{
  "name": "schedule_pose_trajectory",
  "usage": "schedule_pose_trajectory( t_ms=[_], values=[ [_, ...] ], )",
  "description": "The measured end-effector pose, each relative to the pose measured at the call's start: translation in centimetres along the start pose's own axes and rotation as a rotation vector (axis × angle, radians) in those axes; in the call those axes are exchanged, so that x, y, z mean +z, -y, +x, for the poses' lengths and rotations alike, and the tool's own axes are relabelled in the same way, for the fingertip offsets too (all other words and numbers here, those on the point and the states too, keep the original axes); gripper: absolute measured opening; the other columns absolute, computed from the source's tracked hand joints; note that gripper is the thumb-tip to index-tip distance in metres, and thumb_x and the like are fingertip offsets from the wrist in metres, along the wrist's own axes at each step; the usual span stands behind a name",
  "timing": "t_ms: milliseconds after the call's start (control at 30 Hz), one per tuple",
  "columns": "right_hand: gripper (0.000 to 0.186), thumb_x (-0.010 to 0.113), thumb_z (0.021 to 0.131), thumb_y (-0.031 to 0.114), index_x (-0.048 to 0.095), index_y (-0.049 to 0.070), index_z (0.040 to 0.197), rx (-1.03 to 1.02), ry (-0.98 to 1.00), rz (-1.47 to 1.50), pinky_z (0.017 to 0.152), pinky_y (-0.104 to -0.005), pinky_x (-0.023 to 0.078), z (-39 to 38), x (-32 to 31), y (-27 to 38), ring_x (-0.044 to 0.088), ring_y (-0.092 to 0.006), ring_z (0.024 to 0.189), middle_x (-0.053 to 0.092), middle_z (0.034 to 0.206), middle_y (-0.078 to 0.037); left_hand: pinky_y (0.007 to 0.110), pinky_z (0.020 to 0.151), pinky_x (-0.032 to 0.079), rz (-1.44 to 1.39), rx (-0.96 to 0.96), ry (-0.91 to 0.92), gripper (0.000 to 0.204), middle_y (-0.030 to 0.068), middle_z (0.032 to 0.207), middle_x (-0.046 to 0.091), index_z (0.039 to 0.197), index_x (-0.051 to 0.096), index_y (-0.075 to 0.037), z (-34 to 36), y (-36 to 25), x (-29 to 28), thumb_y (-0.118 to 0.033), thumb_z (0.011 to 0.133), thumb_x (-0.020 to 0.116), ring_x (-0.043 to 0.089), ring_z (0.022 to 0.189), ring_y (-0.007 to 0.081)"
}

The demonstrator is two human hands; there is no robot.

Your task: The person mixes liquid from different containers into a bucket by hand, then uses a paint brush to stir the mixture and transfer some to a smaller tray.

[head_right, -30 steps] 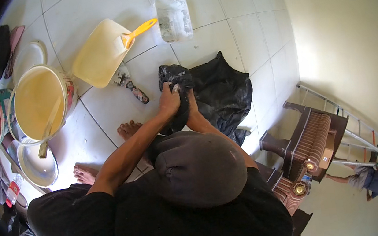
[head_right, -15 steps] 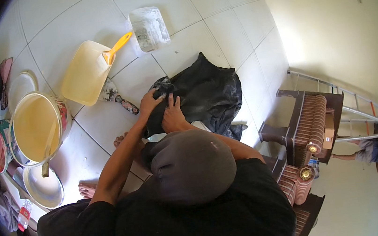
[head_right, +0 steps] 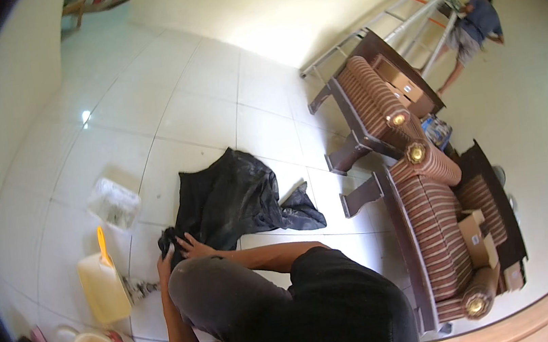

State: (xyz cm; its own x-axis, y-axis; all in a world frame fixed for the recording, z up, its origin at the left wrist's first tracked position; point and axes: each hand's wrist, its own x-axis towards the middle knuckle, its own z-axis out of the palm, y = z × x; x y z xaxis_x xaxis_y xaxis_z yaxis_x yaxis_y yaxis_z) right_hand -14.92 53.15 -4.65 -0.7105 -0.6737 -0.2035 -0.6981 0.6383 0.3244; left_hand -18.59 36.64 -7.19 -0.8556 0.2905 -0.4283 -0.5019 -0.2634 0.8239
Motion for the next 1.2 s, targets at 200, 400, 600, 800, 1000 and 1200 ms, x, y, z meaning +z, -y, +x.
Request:
schedule_pose_trajectory(
  t_ms=[200, 400, 600, 800, 1000, 1200],
  values=[
    [0.034, 0.049, 0.088, 0.035, 0.070, 0.016, 0.107, -0.043, 0.035, 0.110, 0.111, -0.0614, 0.015, 1.7, -1.5, 0.7, 0.018, -0.0411, 0.141, 0.055, 0.131, -0.007, 0.027, 0.066, 0.050, 0.050, 0.021, -0.151, 0.039, 0.0077, 0.083, 0.067, 0.097, 0.067, 0.005, 2.1, 3.7, -2.6, -0.031, 0.083, 0.073, 0.061, 0.071, 0.0134],
    [0.039, 0.050, 0.089, 0.033, 0.065, 0.008, 0.115, -0.068, 0.160, 0.139, 0.113, -0.0544, 0.017, 1.0, -8.3, -1.5, 0.024, -0.0406, 0.139, 0.055, 0.131, -0.010, 0.029, 0.063, 0.051, -0.174, 0.079, -0.168, 0.042, 0.0106, 0.083, 0.068, 0.098, 0.067, 0.004, 1.9, 4.6, -1.4, -0.037, 0.090, 0.063, 0.063, 0.070, 0.0154],
    [0.060, 0.052, 0.087, 0.036, 0.044, 0.007, 0.139, 0.664, -0.140, 1.662, 0.102, -0.0367, 0.036, 3.2, -13.5, -2.3, 0.045, -0.0303, 0.124, 0.055, 0.127, -0.010, 0.029, 0.066, 0.052, -0.525, -0.078, 0.050, 0.064, 0.0121, 0.095, 0.067, 0.110, 0.063, 0.003, 2.6, 3.9, -2.0, -0.055, 0.096, 0.041, 0.064, 0.075, 0.0187],
    [0.072, 0.050, 0.092, 0.049, 0.033, 0.003, 0.145, 0.606, 0.265, 1.941, 0.096, -0.0346, 0.042, 5.9, -7.2, -5.0, 0.054, -0.0247, 0.114, 0.053, 0.129, -0.015, 0.040, 0.063, 0.044, 0.230, 0.270, -0.284, 0.044, 0.0135, 0.076, 0.065, 0.093, 0.062, 0.006, -0.1, 2.4, 1.1, -0.036, 0.096, 0.051, 0.057, 0.066, 0.0255],
    [0.043, 0.048, 0.094, 0.031, 0.052, 0.000, 0.123, 0.645, -0.499, 1.031, 0.094, -0.0427, 0.043, 5.9, -8.6, -3.6, 0.054, -0.0413, 0.111, 0.052, 0.125, -0.029, 0.036, 0.089, 0.043, -0.235, 0.032, -0.290, 0.070, 0.0244, 0.111, 0.060, 0.118, 0.054, 0.011, 0.8, 0.0, 1.7, -0.054, 0.096, 0.041, 0.056, 0.101, 0.0322],
    [0.049, 0.046, 0.094, 0.032, 0.053, -0.009, 0.119, 1.122, -0.302, 1.189, 0.096, -0.0442, 0.039, 6.4, -3.5, -2.5, 0.055, -0.0433, 0.109, 0.057, 0.116, -0.031, 0.033, 0.103, 0.035, -0.337, -0.187, -0.030, 0.077, 0.0198, 0.134, 0.049, 0.132, 0.047, 0.006, -0.9, 0.2, 5.3, -0.060, 0.095, 0.035, 0.048, 0.121, 0.0272]
  ],
)
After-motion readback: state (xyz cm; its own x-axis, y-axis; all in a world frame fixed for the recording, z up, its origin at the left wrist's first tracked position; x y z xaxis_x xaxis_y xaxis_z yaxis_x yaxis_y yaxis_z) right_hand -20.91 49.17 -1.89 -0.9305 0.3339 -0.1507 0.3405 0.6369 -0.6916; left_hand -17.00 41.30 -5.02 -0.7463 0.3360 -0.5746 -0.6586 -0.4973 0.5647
